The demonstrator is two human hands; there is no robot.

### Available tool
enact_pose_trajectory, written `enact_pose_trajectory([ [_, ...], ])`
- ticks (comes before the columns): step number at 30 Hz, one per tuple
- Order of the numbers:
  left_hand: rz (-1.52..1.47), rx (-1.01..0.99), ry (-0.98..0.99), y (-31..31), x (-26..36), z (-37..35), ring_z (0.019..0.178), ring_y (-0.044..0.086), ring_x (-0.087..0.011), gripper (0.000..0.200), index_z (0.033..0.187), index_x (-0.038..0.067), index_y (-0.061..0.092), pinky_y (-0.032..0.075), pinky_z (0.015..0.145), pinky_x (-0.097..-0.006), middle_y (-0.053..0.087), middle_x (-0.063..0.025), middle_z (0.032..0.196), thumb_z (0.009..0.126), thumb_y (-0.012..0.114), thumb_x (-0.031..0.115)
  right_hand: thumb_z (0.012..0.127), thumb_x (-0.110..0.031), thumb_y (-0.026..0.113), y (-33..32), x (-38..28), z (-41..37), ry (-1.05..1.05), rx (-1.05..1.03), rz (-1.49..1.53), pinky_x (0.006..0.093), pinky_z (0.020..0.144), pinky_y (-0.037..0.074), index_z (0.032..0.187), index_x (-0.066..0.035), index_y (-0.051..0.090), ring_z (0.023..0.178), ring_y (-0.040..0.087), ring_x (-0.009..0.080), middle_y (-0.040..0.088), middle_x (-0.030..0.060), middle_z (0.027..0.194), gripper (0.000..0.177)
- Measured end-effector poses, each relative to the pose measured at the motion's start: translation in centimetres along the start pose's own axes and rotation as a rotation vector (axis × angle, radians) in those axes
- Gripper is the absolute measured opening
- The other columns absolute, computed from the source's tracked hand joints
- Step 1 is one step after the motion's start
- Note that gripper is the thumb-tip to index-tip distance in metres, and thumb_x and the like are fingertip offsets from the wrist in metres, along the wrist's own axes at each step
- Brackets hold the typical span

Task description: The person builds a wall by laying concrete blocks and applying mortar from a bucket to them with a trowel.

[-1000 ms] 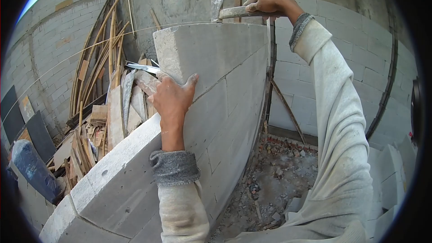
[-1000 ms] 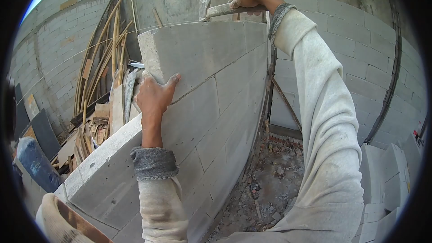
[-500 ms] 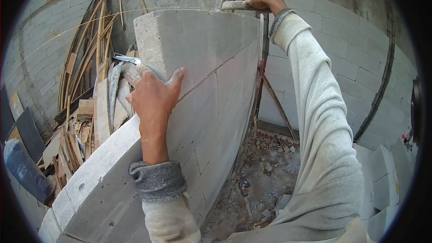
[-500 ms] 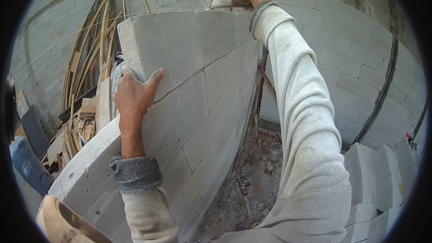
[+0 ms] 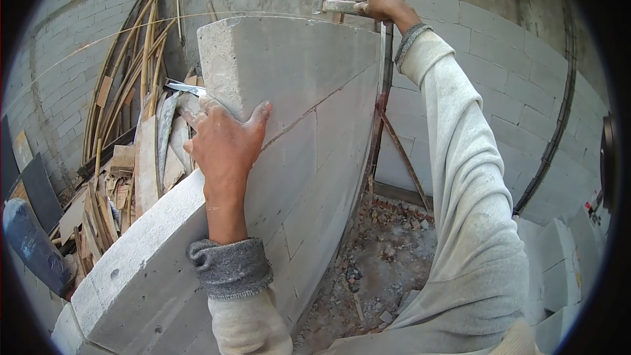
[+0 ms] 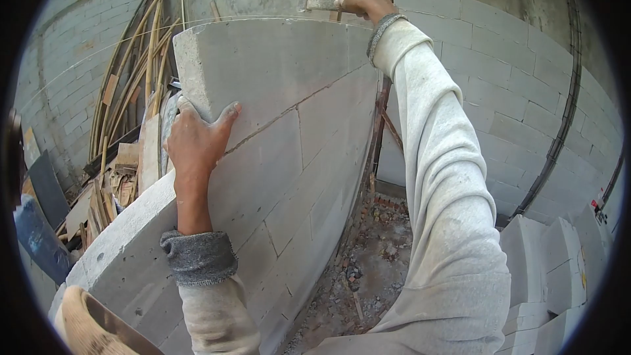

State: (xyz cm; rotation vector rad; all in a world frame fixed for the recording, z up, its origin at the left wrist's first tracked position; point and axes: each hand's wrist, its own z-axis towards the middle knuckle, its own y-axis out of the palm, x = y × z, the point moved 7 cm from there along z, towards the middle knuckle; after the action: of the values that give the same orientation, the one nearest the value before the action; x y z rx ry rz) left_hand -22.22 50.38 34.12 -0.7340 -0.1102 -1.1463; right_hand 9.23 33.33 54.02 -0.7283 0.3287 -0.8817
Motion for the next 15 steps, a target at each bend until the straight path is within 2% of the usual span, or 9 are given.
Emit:
enact_pose_trajectory([
  [1,-0.003,-0.011,-0.004,-0.1,0.1,0.0,0.086,0.071,-0.0388,0.076,0.101,-0.013,0.065,0.048,0.085,-0.0554,0.070,-0.0271,0.086,0.078,0.071,0.059,0.094,-0.039,0.061,-0.4,0.4,-0.5,-0.002,0.074,0.016,0.0418,0.074,0.056,0.116,-0.021,0.071,0.080,0.070,0.0251,0.072,0.0096,0.097,0.030],
  [2,-0.007,-0.022,-0.007,-0.3,0.2,-0.1,0.087,0.071,-0.0392,0.076,0.102,-0.013,0.065,0.048,0.085,-0.0548,0.069,-0.0279,0.087,0.078,0.072,0.059,0.095,-0.045,0.058,-1.3,0.5,-0.9,-0.049,0.254,-0.049,0.0469,0.083,0.054,0.121,-0.019,0.068,0.093,0.070,0.0290,0.072,0.0126,0.106,0.038],
  [5,0.003,-0.026,-0.011,-0.2,0.4,0.0,0.088,0.070,-0.0404,0.078,0.106,-0.014,0.063,0.049,0.085,-0.0529,0.069,-0.0289,0.089,0.077,0.073,0.059,0.097,-0.047,0.054,-2.7,3.0,-1.8,0.050,0.324,0.020,0.0488,0.085,0.052,0.118,-0.015,0.068,0.098,0.069,0.0319,0.072,0.0133,0.104,0.041],
  [6,0.011,-0.020,-0.013,-0.2,0.3,0.0,0.088,0.070,-0.0408,0.079,0.107,-0.014,0.062,0.049,0.086,-0.0523,0.069,-0.0291,0.089,0.077,0.073,0.058,0.097,-0.048,0.052,-3.5,3.4,-2.7,0.049,0.361,0.080,0.0491,0.084,0.052,0.111,-0.010,0.068,0.096,0.069,0.0337,0.073,0.0144,0.100,0.044],
  [9,0.017,-0.063,-0.064,-0.2,0.3,-0.1,0.099,0.067,-0.0435,0.077,0.107,-0.009,0.063,0.049,0.091,-0.0507,0.068,-0.0295,0.100,0.075,0.074,0.060,0.097,-0.051,0.053,-4.7,5.2,-4.2,0.131,0.410,0.166,0.0492,0.084,0.052,0.105,-0.007,0.069,0.098,0.068,0.0356,0.072,0.0171,0.096,0.048],
  [10,0.015,-0.050,-0.052,-0.2,0.3,0.0,0.098,0.067,-0.0435,0.078,0.107,-0.011,0.062,0.049,0.090,-0.0505,0.068,-0.0299,0.099,0.075,0.074,0.060,0.097,-0.053,0.051,-4.8,5.7,-4.9,0.142,0.443,0.175,0.0498,0.082,0.052,0.103,-0.004,0.065,0.093,0.069,0.0380,0.072,0.0188,0.091,0.052],
  [13,0.012,-0.011,-0.025,0.5,-0.3,0.2,0.098,0.067,-0.0436,0.082,0.107,-0.014,0.061,0.050,0.089,-0.0496,0.068,-0.0309,0.098,0.075,0.073,0.060,0.098,-0.053,0.049,-1.5,8.2,-7.8,0.186,0.587,0.373,0.0510,0.080,0.052,0.113,-0.003,0.060,0.088,0.069,0.0392,0.071,0.0194,0.087,0.053],
  [14,0.012,0.002,-0.023,0.7,-0.5,0.3,0.099,0.067,-0.0437,0.082,0.107,-0.014,0.061,0.050,0.089,-0.0492,0.068,-0.0311,0.099,0.075,0.073,0.061,0.100,-0.048,0.048,-0.2,8.2,-9.8,0.174,0.554,0.475,0.0528,0.078,0.051,0.116,0.000,0.054,0.091,0.067,0.0461,0.069,0.0279,0.090,0.051],
  [15,0.011,0.018,-0.022,0.7,-0.5,0.4,0.100,0.067,-0.0437,0.082,0.106,-0.013,0.061,0.049,0.090,-0.0488,0.068,-0.0313,0.099,0.075,0.073,0.061,0.100,-0.047,0.047,1.9,8.8,-11.2,0.209,0.490,0.568,0.0529,0.078,0.051,0.117,0.000,0.053,0.090,0.067,0.0465,0.069,0.0285,0.089,0.050],
])
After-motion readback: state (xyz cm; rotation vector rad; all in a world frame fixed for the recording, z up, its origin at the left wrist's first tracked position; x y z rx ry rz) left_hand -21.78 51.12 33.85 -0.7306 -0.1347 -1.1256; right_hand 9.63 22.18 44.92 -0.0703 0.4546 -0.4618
